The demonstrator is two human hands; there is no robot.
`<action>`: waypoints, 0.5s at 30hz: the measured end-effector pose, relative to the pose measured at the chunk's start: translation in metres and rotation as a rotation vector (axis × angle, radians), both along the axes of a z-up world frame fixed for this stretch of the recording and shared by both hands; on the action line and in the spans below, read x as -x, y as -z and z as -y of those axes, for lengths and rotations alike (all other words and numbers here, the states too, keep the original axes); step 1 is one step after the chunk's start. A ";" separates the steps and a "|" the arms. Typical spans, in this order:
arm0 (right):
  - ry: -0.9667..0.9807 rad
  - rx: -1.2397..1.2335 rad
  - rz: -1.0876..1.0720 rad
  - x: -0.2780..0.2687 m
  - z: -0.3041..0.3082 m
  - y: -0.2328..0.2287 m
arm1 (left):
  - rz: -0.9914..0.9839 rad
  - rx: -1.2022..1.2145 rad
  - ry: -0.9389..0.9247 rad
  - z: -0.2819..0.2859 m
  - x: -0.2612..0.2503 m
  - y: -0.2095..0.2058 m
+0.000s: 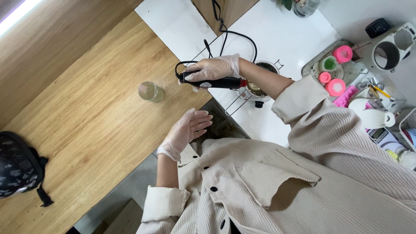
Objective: The person is melting wax and preparing a candle wick for candle making.
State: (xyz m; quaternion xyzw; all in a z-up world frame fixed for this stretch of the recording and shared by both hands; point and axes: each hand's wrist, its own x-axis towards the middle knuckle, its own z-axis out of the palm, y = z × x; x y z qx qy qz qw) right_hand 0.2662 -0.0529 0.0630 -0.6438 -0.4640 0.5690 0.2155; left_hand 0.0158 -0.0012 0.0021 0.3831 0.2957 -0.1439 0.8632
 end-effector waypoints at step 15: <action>0.468 -0.867 0.132 -0.085 0.061 -0.029 | -0.099 -0.386 0.205 0.011 -0.058 0.032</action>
